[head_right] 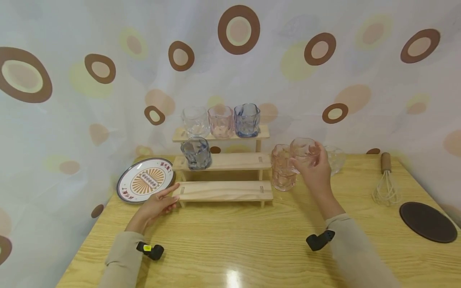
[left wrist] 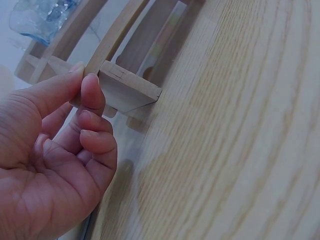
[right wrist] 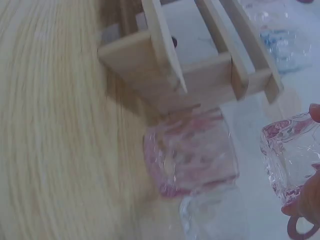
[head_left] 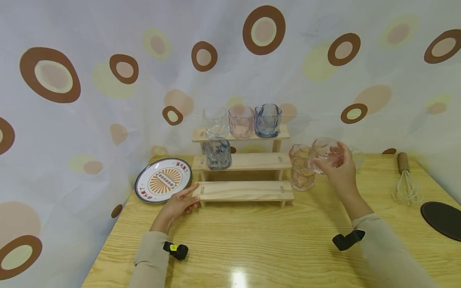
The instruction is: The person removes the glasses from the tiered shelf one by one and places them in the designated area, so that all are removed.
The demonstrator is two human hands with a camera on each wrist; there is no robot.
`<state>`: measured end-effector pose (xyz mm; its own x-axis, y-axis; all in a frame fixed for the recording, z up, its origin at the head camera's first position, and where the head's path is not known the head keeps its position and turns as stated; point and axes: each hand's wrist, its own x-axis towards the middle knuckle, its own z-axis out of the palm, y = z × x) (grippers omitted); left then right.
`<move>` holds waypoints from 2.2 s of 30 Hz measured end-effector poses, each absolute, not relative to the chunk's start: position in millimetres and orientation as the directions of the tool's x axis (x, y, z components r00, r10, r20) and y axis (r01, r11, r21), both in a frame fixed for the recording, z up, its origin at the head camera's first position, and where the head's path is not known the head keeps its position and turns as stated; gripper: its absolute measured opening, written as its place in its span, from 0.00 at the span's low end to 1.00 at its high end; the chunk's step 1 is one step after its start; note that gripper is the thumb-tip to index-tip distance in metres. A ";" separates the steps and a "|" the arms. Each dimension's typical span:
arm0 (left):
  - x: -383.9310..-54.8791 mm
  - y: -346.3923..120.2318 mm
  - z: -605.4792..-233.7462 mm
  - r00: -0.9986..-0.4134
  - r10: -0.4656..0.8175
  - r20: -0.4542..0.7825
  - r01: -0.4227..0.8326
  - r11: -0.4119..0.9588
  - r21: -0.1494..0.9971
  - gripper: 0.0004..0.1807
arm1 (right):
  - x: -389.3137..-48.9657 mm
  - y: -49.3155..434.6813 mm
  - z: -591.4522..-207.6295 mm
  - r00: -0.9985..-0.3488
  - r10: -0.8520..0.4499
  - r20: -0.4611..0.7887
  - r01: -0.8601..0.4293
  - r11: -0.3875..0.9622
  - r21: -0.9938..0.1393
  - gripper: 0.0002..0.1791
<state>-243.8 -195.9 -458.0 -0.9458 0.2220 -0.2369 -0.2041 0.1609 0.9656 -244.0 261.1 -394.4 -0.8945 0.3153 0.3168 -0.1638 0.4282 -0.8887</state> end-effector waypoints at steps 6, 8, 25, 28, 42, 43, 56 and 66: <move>-243.5 -196.7 -457.5 -0.947 0.221 -0.233 -0.199 0.165 0.966 0.30 | -239.9 284.6 -408.5 -0.893 0.359 0.273 -0.108 0.416 -0.903 0.48; -243.5 -197.1 -457.5 -0.947 0.226 -0.230 -0.195 0.168 0.966 0.31 | -238.8 289.8 -413.3 -0.895 0.364 0.256 -0.095 0.406 -0.909 0.48; -243.1 -196.6 -457.3 -0.946 0.227 -0.232 -0.201 0.152 0.968 0.31 | -241.2 301.4 -449.2 -0.911 0.382 0.157 0.040 0.460 -0.887 0.50; -242.7 -196.8 -456.4 -0.946 0.229 -0.231 -0.200 0.153 0.968 0.31 | -241.3 300.9 -452.6 -0.912 0.383 0.150 0.049 0.463 -0.885 0.50; -244.6 -197.2 -457.1 -0.944 0.238 -0.230 -0.193 0.167 0.967 0.31 | -245.4 299.2 -459.7 -0.917 0.385 0.100 0.072 0.409 -0.910 0.51; -244.8 -197.4 -457.2 -0.944 0.239 -0.229 -0.192 0.168 0.967 0.31 | -245.4 299.1 -459.8 -0.918 0.384 0.101 0.073 0.413 -0.908 0.51; -243.8 -197.4 -455.4 -0.945 0.237 -0.227 -0.189 0.173 0.967 0.31 | -244.7 296.5 -463.6 -0.928 0.366 0.074 0.067 0.357 -0.932 0.50; -243.3 -197.3 -456.7 -0.945 0.226 -0.236 -0.199 0.173 0.965 0.31 | -242.6 296.0 -463.2 -0.944 0.324 0.058 0.047 0.306 -0.951 0.52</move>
